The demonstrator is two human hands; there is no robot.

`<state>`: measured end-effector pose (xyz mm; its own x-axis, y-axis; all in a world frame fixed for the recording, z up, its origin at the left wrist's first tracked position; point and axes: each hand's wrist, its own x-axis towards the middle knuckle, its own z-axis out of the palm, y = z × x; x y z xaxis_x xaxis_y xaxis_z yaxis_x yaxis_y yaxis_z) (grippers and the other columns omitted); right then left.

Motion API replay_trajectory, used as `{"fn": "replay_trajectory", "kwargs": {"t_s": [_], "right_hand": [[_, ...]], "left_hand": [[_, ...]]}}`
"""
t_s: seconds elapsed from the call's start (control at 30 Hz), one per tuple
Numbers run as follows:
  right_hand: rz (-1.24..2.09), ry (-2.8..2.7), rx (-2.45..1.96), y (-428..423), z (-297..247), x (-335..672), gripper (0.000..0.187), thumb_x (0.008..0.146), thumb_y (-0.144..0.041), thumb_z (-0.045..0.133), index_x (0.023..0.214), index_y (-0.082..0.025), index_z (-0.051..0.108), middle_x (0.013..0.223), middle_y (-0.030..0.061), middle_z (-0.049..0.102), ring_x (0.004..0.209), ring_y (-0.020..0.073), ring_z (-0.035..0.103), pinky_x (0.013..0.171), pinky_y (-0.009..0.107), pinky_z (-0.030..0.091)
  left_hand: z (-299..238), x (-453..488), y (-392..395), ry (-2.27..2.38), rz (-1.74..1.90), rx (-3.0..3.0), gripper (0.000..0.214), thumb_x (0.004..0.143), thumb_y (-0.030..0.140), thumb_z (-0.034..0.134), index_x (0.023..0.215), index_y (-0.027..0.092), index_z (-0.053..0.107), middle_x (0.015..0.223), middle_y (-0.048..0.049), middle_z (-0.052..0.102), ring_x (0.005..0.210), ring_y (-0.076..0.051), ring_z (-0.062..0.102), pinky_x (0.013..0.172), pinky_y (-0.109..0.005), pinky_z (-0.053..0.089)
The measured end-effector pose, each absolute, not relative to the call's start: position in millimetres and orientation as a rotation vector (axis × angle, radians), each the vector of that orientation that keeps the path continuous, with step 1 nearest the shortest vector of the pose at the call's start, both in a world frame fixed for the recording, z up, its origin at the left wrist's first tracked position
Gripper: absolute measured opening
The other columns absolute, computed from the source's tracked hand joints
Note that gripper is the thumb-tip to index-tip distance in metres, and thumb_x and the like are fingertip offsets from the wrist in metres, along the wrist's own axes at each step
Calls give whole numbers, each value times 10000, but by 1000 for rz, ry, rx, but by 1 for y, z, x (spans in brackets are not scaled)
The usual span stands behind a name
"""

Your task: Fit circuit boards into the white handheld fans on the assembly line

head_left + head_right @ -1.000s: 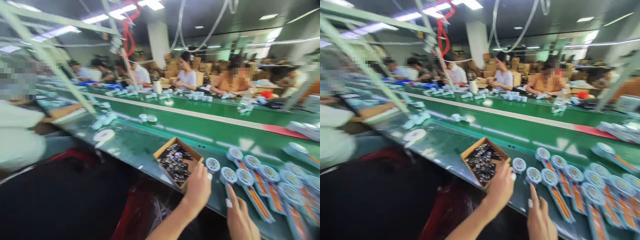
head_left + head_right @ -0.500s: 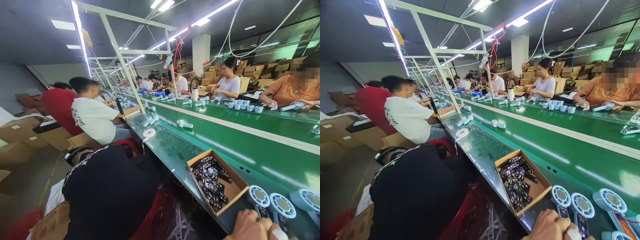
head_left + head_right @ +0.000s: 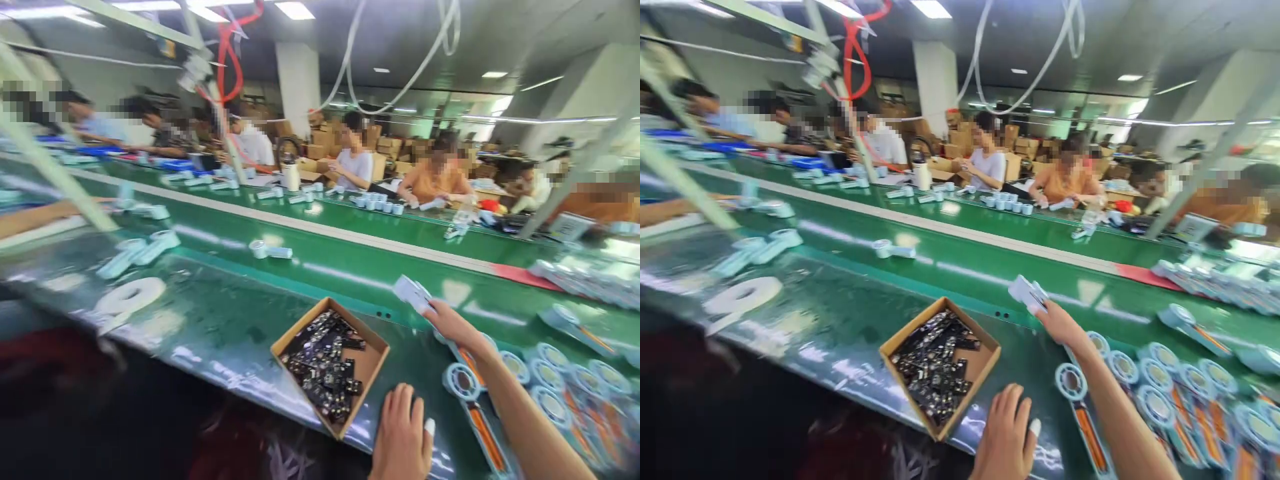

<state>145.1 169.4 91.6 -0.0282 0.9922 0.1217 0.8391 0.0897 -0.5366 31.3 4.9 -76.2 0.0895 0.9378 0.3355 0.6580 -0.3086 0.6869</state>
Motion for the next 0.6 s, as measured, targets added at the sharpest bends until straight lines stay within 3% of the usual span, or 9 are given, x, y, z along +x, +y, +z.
{"fn": "replay_trajectory", "kwargs": {"t_s": [0.17,0.33,0.4,0.5,0.6], "right_hand": [[335,-1815,-2209,225,85,117,350,977,-344,631,1274,-163,591,1275,102,612,1074,241,643,899,446,561],[365,-1866,-2308,241,97,114,368,974,-356,632,1286,-166,585,1299,104,603,1106,254,632,928,475,544],[373,-1943,-2235,227,107,124,377,979,-350,617,1292,-142,584,1302,131,608,1148,271,618,968,472,515],[350,-2071,-2035,173,106,141,310,1021,-256,503,1288,-130,594,1299,150,627,1242,261,573,1048,388,447],[299,-2131,-1699,93,65,159,297,1052,-262,381,1136,-171,651,1163,109,694,1108,219,651,968,327,507]], "left_hand": [[-56,28,5,1630,1004,2131,358,825,116,490,1121,186,678,1251,-152,671,1214,-333,603,1022,-519,520],[-40,20,-1,1567,980,2127,344,817,80,466,1063,175,687,1249,-150,675,1230,-326,602,1030,-522,510],[-31,16,-6,1505,1017,2053,322,808,72,470,1005,187,696,1207,-134,695,1218,-316,611,1029,-505,505],[1,-3,-5,1265,1054,1881,263,843,103,475,944,209,693,1022,-72,746,996,-225,697,885,-340,562],[56,-50,24,1289,967,1892,273,960,261,435,844,214,677,825,-24,746,786,-178,693,720,-254,529]]}}
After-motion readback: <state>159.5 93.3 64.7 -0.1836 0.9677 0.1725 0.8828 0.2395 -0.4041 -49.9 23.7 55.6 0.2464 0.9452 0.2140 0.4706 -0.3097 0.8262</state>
